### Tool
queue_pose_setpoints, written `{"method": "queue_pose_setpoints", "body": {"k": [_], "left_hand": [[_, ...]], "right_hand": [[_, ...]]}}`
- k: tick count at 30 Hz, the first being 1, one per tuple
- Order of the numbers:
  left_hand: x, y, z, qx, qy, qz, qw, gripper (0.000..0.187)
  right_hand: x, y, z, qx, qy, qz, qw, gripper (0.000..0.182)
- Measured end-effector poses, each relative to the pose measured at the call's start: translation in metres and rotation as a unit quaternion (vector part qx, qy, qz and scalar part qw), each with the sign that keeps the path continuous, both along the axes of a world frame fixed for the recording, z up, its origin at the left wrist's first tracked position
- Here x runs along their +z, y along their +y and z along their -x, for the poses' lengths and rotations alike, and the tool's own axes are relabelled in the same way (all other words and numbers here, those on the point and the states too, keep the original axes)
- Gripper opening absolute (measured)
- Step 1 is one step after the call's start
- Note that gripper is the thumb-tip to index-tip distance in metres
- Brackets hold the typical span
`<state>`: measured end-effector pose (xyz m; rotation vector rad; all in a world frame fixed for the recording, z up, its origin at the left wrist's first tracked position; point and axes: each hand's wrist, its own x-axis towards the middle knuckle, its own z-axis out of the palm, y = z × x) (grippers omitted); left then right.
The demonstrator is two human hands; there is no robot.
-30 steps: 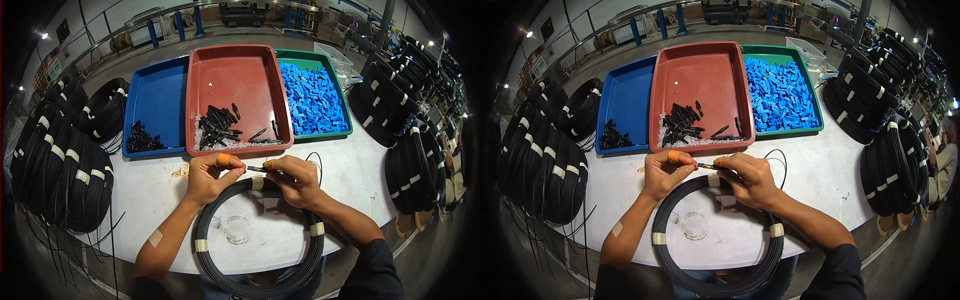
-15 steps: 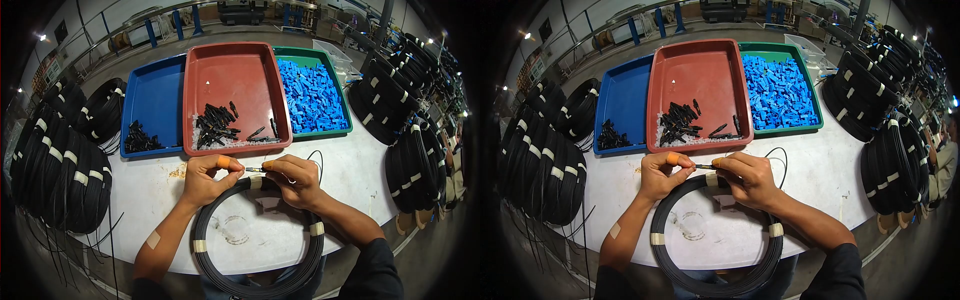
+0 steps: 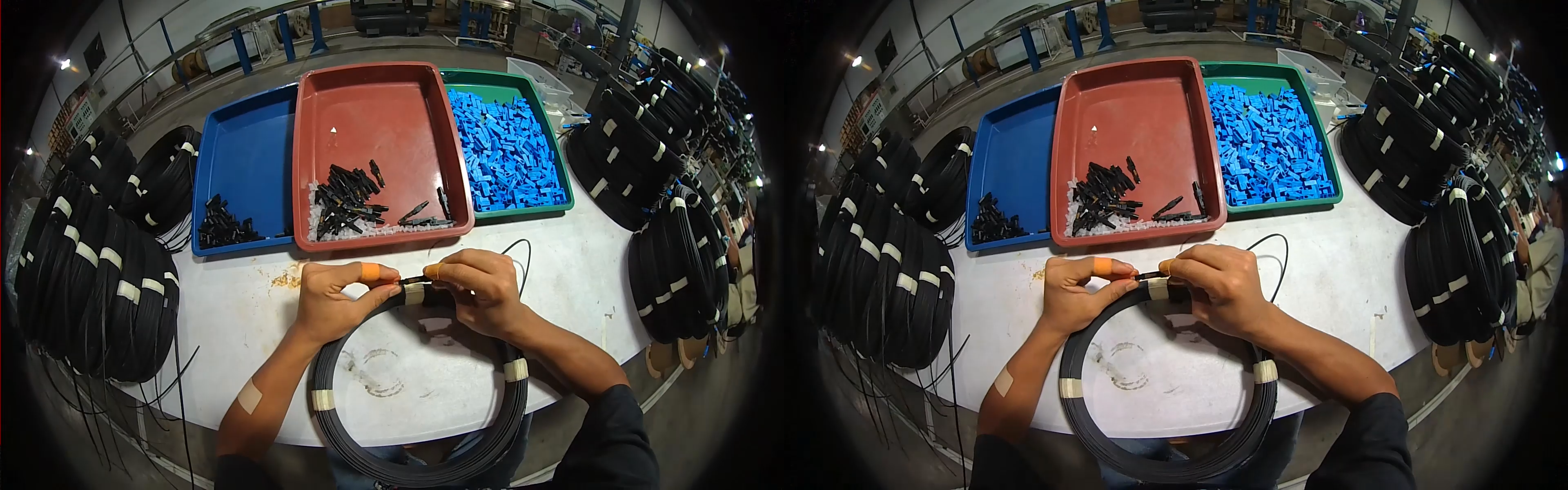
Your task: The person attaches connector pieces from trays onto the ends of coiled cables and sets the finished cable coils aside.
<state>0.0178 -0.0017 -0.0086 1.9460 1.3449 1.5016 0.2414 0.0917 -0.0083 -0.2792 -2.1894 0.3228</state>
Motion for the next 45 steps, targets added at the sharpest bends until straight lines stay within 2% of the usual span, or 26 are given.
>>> {"method": "queue_pose_setpoints", "body": {"k": [4, 6, 7, 8, 11, 33, 42, 45], "left_hand": [[-0.009, -0.002, -0.004, -0.025, -0.038, 0.0, 0.999, 0.029], [-0.008, -0.002, -0.002, -0.068, -0.111, 0.071, 0.989, 0.044], [-0.013, 0.0, 0.001, -0.085, -0.099, 0.081, 0.988, 0.061], [-0.012, -0.001, 0.0, -0.085, -0.1, 0.083, 0.988, 0.061], [-0.007, -0.002, -0.001, -0.079, -0.066, 0.115, 0.988, 0.078], [0.004, -0.002, -0.004, -0.113, 0.027, 0.103, 0.988, 0.086], [0.001, -0.002, -0.001, -0.11, 0.007, 0.104, 0.989, 0.087], [0.0, -0.001, -0.002, -0.111, 0.034, 0.113, 0.987, 0.096]], "right_hand": [[0.004, 0.002, 0.001, -0.017, -0.004, 0.021, 1.0, 0.03], [0.001, 0.002, 0.002, -0.015, -0.002, 0.039, 0.999, 0.028], [0.001, 0.003, 0.002, 0.011, -0.008, 0.052, 0.999, 0.026], [0.001, 0.004, 0.002, 0.038, -0.014, 0.065, 0.997, 0.024], [-0.001, 0.004, 0.002, 0.052, -0.022, 0.092, 0.994, 0.022], [-0.001, 0.005, 0.001, 0.102, -0.095, 0.056, 0.989, 0.024], [-0.004, 0.005, 0.005, 0.102, -0.077, 0.111, 0.986, 0.024], [-0.002, 0.004, 0.003, 0.096, -0.097, 0.097, 0.986, 0.024]]}}
